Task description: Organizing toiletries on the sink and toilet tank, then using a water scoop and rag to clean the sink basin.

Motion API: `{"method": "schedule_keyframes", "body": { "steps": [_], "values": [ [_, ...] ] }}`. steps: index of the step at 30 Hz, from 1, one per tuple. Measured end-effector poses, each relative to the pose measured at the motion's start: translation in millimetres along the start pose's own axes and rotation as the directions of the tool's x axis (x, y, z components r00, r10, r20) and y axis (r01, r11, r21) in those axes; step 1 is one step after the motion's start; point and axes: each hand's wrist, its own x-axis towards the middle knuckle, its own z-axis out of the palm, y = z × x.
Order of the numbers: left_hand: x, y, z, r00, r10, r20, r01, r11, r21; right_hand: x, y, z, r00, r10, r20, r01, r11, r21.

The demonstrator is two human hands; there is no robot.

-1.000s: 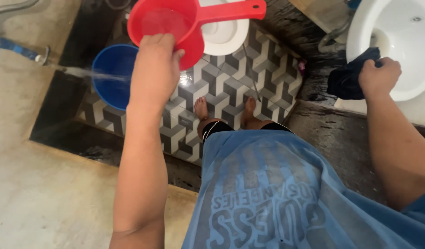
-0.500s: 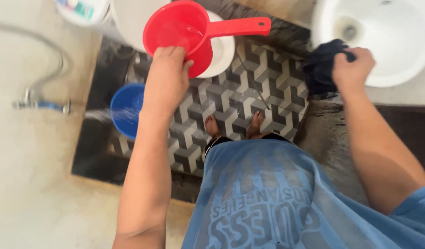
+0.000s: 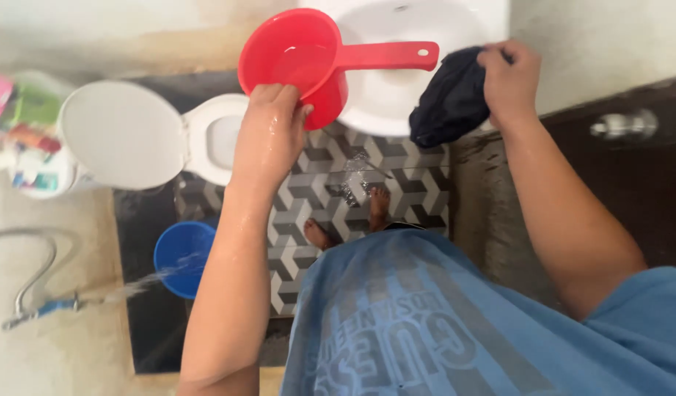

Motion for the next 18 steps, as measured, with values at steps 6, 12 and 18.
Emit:
{"method": "schedule_keyframes", "body": {
  "steps": [6,12,18],
  "values": [
    [37.6,36.9,73.2,1.000,0.026,-0.009,-0.026,0.998,-0.052,62.3,53.7,-36.7,0.987,0.125,-0.097,-0.093,0.953,0.287],
    [76.1,33.5,114.6,0.991,0.123,-0.057,-0.124,0.992,-0.019,90.8,-30.3,-38.4,0.923,-0.085,0.375,-0.017,0.965,0.261],
    [123.7,30.3,110.8,0.940,0.329,-0.085,-0.327,0.944,0.041,103.4,-132.9,-61.2,0.416,-0.009,0.909,-0.396,0.898,0.190]
  ]
}}
